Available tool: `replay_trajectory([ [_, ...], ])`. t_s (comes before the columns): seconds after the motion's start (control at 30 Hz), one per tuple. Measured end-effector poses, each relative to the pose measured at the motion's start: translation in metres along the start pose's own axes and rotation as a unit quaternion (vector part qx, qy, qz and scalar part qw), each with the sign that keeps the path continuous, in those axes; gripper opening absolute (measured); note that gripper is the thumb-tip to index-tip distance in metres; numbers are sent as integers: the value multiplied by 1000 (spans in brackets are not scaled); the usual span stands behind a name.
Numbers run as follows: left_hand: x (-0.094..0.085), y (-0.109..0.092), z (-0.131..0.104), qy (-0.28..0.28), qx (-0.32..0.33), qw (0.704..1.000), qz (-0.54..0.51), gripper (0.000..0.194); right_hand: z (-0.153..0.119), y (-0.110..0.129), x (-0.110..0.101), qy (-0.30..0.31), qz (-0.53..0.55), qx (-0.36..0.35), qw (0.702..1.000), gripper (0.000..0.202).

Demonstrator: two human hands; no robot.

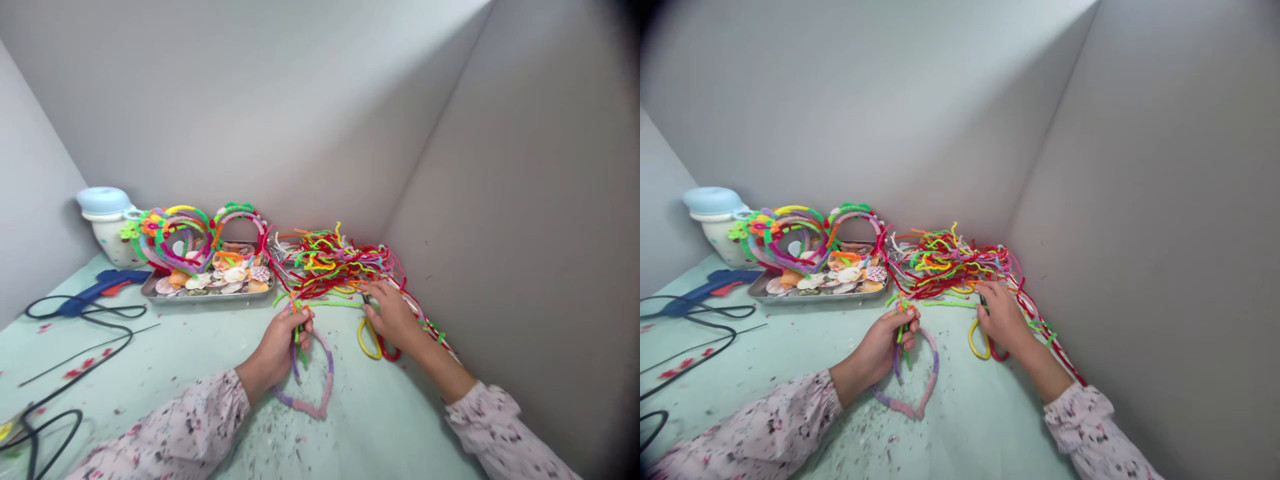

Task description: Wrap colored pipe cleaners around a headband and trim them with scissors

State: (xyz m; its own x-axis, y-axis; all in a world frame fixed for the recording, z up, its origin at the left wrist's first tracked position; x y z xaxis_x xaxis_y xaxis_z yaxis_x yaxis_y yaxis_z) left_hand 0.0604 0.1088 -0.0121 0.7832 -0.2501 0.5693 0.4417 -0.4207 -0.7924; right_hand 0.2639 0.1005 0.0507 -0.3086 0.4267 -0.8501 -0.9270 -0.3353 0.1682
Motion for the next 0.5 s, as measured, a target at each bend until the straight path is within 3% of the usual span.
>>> replay_trajectory([
  [0.07, 0, 0, 0, 4, 2, 1000, 5, 12, -3, 20, -2, 1, 35, 22, 999, 31],
  [0.17, 2, 0, -1, 6, 3, 1000, 8, 12, -14, 39, 15, 73, 43, 33, 996, 23],
  [0.23, 3, 0, -1, 5, -1, 1000, 8, 13, -21, 33, 25, 80, 26, 44, 995, 24],
  [0.33, 4, 2, -2, 0, -11, 1000, 14, 15, -21, 9, 32, 39, 17, 57, 997, 23],
  [0.5, 5, 2, -3, 0, -10, 1000, 24, 18, 12, -9, 44, 21, 56, 14, 998, 19],
])
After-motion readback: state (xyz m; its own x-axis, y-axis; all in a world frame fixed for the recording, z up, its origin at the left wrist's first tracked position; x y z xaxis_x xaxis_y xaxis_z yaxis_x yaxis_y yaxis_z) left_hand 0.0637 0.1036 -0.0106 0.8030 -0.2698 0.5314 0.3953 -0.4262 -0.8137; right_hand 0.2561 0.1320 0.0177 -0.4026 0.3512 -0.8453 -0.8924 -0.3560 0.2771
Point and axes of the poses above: each hand's wrist, its own z-axis towards the middle knuckle, its own x-axis out of the palm, y = z × x, the point moved 9 cm from there along z, towards the middle knuckle, and after that the axes turned 2 degrees about -x, right-handed, at the moved point
